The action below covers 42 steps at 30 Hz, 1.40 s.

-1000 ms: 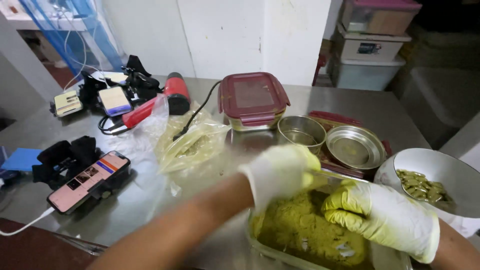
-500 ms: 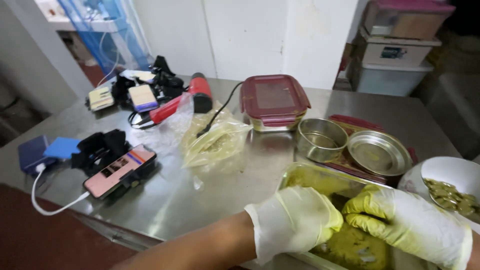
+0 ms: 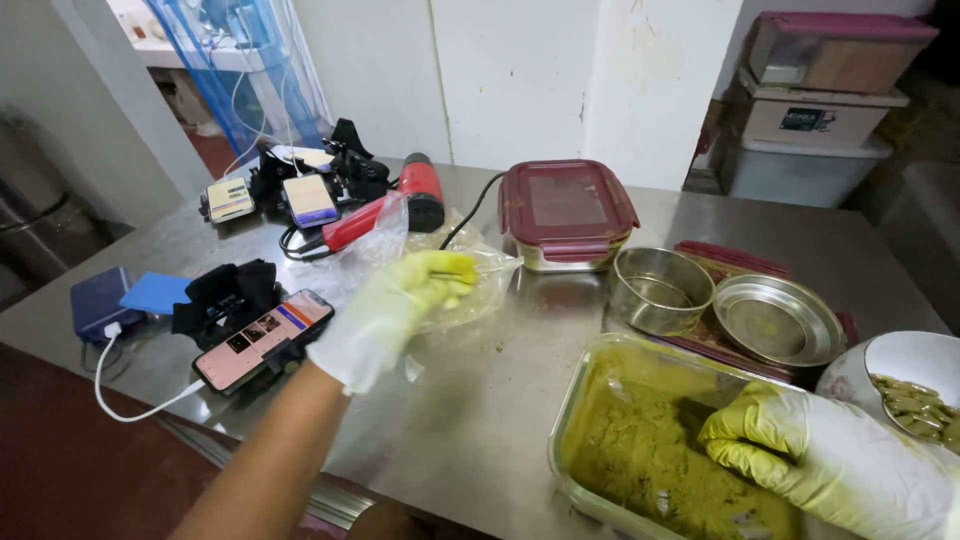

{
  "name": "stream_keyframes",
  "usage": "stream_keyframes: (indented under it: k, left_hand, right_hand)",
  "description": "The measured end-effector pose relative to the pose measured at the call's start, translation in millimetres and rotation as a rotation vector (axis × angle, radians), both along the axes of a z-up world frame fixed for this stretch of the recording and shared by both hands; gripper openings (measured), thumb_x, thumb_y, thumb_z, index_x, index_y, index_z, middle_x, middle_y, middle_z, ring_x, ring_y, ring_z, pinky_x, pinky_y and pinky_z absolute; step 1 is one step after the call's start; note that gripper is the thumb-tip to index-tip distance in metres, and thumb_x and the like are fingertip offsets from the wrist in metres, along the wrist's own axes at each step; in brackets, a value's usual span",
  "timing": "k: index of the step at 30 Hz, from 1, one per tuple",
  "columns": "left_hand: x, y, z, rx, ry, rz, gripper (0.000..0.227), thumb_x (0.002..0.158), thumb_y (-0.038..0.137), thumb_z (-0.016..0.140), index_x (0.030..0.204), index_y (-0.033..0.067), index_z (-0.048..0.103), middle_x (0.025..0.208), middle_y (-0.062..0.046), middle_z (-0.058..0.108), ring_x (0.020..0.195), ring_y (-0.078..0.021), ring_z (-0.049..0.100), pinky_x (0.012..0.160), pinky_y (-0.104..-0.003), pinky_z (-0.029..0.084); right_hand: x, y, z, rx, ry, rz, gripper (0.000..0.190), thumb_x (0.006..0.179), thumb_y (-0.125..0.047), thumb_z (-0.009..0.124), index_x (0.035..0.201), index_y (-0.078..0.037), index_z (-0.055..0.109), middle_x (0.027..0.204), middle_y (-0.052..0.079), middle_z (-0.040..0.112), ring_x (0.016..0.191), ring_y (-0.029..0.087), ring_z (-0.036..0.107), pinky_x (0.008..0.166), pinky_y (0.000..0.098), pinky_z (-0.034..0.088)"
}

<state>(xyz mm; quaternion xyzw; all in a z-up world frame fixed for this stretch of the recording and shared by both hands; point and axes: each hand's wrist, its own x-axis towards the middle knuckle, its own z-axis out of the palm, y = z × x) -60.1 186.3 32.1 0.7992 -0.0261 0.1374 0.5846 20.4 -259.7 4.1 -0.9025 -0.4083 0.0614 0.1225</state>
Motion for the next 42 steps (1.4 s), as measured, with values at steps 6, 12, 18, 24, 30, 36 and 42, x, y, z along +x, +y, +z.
stream_keyframes:
  k: [6, 12, 18, 24, 30, 36, 42]
  left_hand:
    - [-2, 16, -12, -0.383, 0.108, 0.056, 0.035, 0.095, -0.010, 0.048, 0.124, -0.0032, 0.067, 0.123, -0.016, 0.073, 0.109, -0.0223, 0.071, 0.102, -0.029, 0.056]
    - [27, 20, -34, 0.811, 0.231, 0.121, 0.077, 0.061, 0.001, 0.078, 0.136, 0.0161, 0.063, 0.139, -0.008, 0.065, 0.124, -0.0255, 0.066, 0.112, -0.033, 0.047]
    - [127, 9, -55, 1.638, 0.363, -0.032, 0.098, 0.058, 0.073, 0.075, 0.139, 0.0368, 0.032, 0.151, -0.001, 0.032, 0.137, -0.0331, 0.028, 0.116, -0.052, 0.022]
    - [159, 4, -90, 1.369, 0.162, 0.138, 0.065, 0.097, 0.059, 0.036, 0.135, 0.0148, 0.066, 0.136, -0.018, 0.063, 0.123, -0.0447, 0.059, 0.106, -0.049, 0.047]
    - [168, 1, -117, 1.787, 0.094, 0.081, 0.048, 0.092, 0.015, 0.051, 0.140, 0.0146, 0.060, 0.123, -0.013, 0.070, 0.113, -0.0382, 0.067, 0.087, -0.058, 0.058]
    - [220, 35, -192, 1.701, 0.050, 0.117, 0.061, 0.096, 0.028, 0.036, 0.154, 0.0115, 0.044, 0.151, -0.010, 0.051, 0.141, -0.0389, 0.039, 0.109, -0.066, 0.027]
    - [148, 8, -127, 2.042, 0.024, -0.088, 0.070, 0.089, 0.005, 0.054, 0.156, 0.0152, 0.039, 0.160, -0.019, 0.036, 0.142, -0.0497, 0.036, 0.101, -0.077, 0.042]
  right_hand:
    - [-1, 1, -1, 0.001, -0.031, 0.019, 0.025, 0.086, -0.054, 0.070, 0.102, -0.044, 0.086, 0.103, -0.022, 0.086, 0.100, 0.003, 0.079, 0.096, 0.0253, 0.059]
    - [1, 3, -2, 0.045, -0.056, 0.101, 0.022, 0.088, -0.050, 0.069, 0.100, -0.039, 0.085, 0.098, -0.018, 0.085, 0.094, 0.006, 0.080, 0.090, 0.0268, 0.061]
    - [-2, 3, -3, 0.047, -0.086, 0.080, 0.027, 0.087, -0.051, 0.069, 0.105, -0.039, 0.085, 0.102, -0.017, 0.084, 0.098, 0.005, 0.080, 0.093, 0.0259, 0.060]
    - [-5, 4, 5, 0.086, -0.062, 0.145, 0.027, 0.090, -0.049, 0.066, 0.107, -0.036, 0.083, 0.101, -0.014, 0.083, 0.096, 0.009, 0.080, 0.091, 0.0274, 0.061]
    - [-1, -1, -5, 0.096, -0.114, 0.173, 0.028, 0.091, -0.050, 0.065, 0.107, -0.035, 0.082, 0.100, -0.012, 0.082, 0.095, 0.011, 0.078, 0.090, 0.0296, 0.060]
    - [0, 1, -4, 0.094, -0.123, 0.183, 0.029, 0.091, -0.050, 0.064, 0.108, -0.034, 0.081, 0.099, -0.012, 0.082, 0.093, 0.012, 0.079, 0.089, 0.0291, 0.061]
    - [0, 2, -2, 0.083, -0.113, 0.190, 0.029, 0.092, -0.051, 0.063, 0.106, -0.034, 0.082, 0.098, -0.012, 0.083, 0.093, 0.012, 0.079, 0.089, 0.0294, 0.060]
